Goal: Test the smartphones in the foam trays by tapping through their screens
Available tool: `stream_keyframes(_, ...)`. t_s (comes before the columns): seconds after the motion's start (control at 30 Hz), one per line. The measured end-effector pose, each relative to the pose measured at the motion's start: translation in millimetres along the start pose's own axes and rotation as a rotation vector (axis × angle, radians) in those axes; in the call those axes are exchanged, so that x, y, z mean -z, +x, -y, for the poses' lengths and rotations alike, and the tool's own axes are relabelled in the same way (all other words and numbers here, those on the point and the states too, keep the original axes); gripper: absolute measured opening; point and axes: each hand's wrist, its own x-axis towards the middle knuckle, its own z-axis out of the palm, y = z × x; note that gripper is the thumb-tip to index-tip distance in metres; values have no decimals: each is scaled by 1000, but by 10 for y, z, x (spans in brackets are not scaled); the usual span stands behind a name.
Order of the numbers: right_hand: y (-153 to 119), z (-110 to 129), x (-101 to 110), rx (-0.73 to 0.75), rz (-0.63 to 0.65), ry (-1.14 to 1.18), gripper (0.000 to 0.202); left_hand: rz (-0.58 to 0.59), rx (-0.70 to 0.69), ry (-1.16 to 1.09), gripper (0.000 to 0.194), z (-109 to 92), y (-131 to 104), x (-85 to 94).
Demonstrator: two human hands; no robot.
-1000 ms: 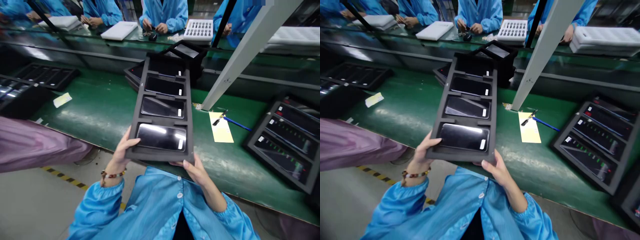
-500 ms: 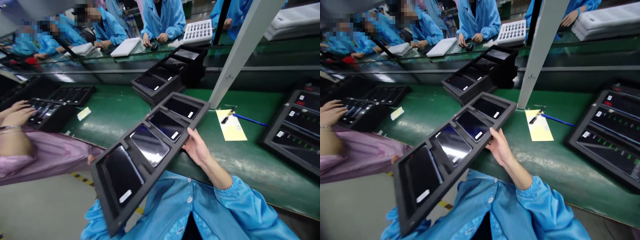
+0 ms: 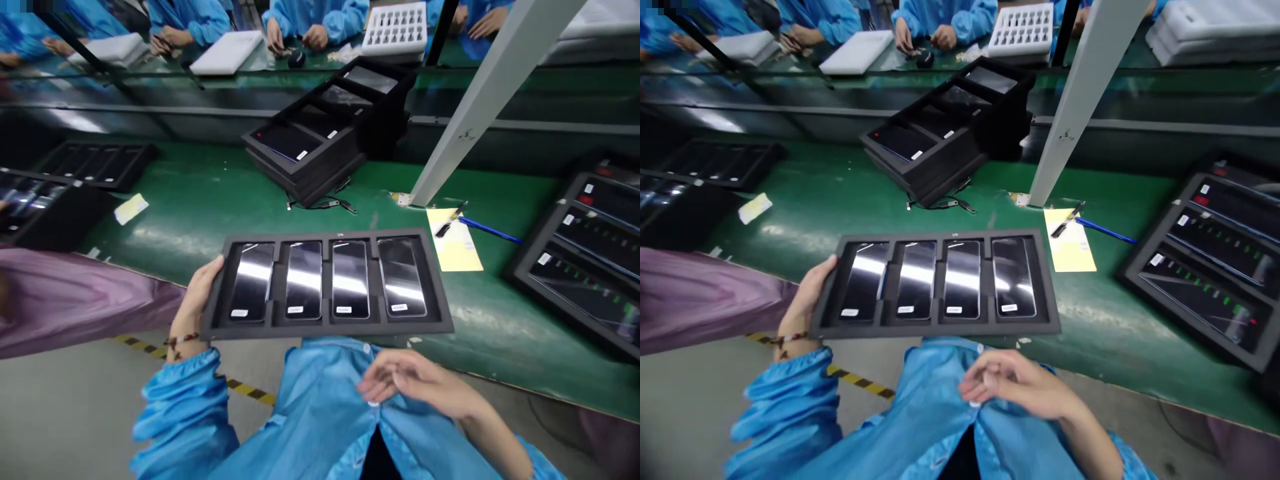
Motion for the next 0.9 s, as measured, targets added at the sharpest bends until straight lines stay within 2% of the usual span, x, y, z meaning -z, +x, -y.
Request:
stream_keyframes(0.03, -126, 45, 63, 44, -26, -157, 47, -1, -5, 23, 66, -38, 168, -72)
stream_keyframes(0.07, -225, 85, 132, 118, -146, -314, 41, -19, -27, 53, 68, -81, 305, -150)
stream_keyframes(0.1, -290, 113, 205, 204, -349, -449, 36, -59, -54, 79, 70, -128, 403, -230)
stream_keyframes(0.17, -294, 127, 347, 340, -835, -676, 36, -144, -161, 166, 71, -220, 471, -384)
stream_keyframes(0.2, -235, 114, 404, 379, -1022, -782, 40, -160, -239, 232, 70, -260, 449, -463)
stream_keyframes(0.23, -146, 92, 446, 397, -1137, -893, 46, -147, -326, 313, 68, -292, 401, -547)
stream_keyframes(0.3, 72, 35, 474, 398, -1205, -1104, 57, -68, -463, 481, 66, -331, 265, -733)
stream_keyframes(0.33, 175, 6, 463, 392, -1219, -1178, 62, -51, -487, 548, 70, -340, 197, -826)
stream_keyframes(0.43, 354, -65, 398, 340, -1287, -1288, 71, -104, -459, 622, 71, -370, 101, -993)
stream_keyframes(0.5, 340, -96, 367, 318, -1289, -1313, 69, -82, -462, 565, 59, -433, 211, -951)
stream_keyframes(0.57, 253, -89, 360, 316, -1244, -1323, 60, -33, -446, 400, 50, -549, 509, -807)
stream_keyframes(0.63, 169, 7, 379, 335, -1209, -1335, 56, -94, -297, 120, 55, -708, 973, -647)
stream_keyframes(0.67, 161, 104, 400, 363, -1195, -1345, 57, -100, -174, -59, 61, -795, 1239, -590)
stream_keyframes(0.7, 195, 239, 429, 410, -1171, -1360, 59, -79, -112, -123, 63, -884, 1507, -558)
stream_keyframes(0.77, 427, 604, 512, 535, -1059, -1400, 59, 35, 2, -224, 70, -1050, 1988, -580)
stream_keyframes(0.8, 634, 817, 565, 596, -920, -1427, 52, 120, 136, -392, 81, -1122, 2178, -626)
stream_keyframes(0.87, 1203, 1247, 686, 573, -598, -1539, 41, 152, 239, -553, 102, -1231, 2433, -751)
stream_keyframes(0.9, 1533, 1440, 749, 511, -503, -1611, 40, 143, 231, -580, 106, -1266, 2502, -813)
